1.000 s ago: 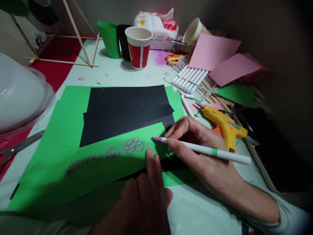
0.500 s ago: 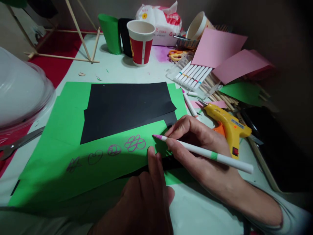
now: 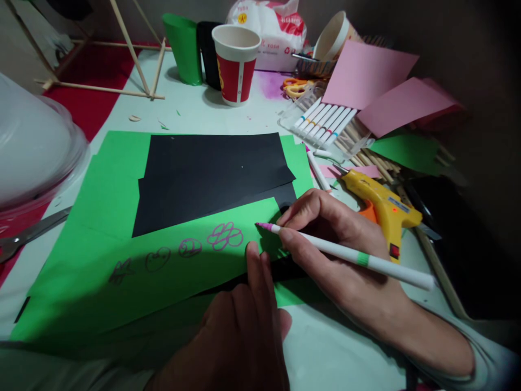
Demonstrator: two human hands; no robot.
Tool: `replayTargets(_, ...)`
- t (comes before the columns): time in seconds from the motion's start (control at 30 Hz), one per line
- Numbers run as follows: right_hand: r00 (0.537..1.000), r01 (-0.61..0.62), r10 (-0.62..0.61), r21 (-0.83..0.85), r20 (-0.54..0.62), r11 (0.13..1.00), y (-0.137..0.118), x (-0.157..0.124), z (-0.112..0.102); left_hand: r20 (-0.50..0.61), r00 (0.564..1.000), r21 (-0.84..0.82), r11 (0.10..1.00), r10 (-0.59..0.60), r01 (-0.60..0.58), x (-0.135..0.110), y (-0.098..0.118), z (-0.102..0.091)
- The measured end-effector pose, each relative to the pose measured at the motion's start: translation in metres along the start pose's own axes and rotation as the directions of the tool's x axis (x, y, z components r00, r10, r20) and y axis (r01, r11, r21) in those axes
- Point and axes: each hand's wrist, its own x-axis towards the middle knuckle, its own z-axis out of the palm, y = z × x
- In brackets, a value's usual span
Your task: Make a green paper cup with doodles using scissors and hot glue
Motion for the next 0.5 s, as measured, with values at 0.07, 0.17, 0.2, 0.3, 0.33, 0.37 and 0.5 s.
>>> replayTargets(0.07, 1.000, 0.001, -0.001, -0.004, 0.006, 1.000, 0.0000, -0.0001, -0.0003, 0.002, 1.000, 0.002, 1.000, -0.001, 0.001, 0.0000, 0.0004, 0.0000)
replayTargets(0.17, 1.000, -0.002, 0.002, -0.002, 0.016, 1.000, 0.0002, 0.0010, -0.0006, 0.003, 1.000, 0.002, 1.000, -0.002, 0.002, 0.0001, 0.0004, -0.0003)
replayTargets(0.2, 1.000, -0.004, 0.004, -0.001, 0.019, 1.000, 0.0004, 0.0014, -0.0006, 0.000, 1.000, -0.002, 1.000, -0.006, 0.006, 0.0002, 0.0003, -0.0005)
replayTargets(0.3, 0.999, -0.014, 0.014, -0.002, 0.032, 1.000, 0.0010, 0.0013, -0.0008, -0.005, 1.000, 0.002, 1.000, -0.011, 0.011, 0.0005, -0.0002, -0.0009)
replayTargets(0.33, 0.999, -0.015, 0.015, -0.005, 0.035, 1.000, 0.0011, 0.0008, -0.0010, -0.006, 1.000, 0.000, 1.000, -0.007, 0.007, 0.0006, -0.0002, -0.0010)
replayTargets(0.37, 0.999, -0.011, 0.012, -0.007, 0.035, 1.000, 0.0013, 0.0002, -0.0012, -0.008, 1.000, -0.007, 1.000, -0.004, 0.004, 0.0007, -0.0001, -0.0009)
replayTargets(0.5, 0.999, 0.013, -0.012, -0.023, 0.051, 1.000, 0.0019, -0.0017, -0.0018, -0.002, 1.000, -0.058, 0.998, -0.025, 0.025, 0.0004, 0.0016, -0.0004)
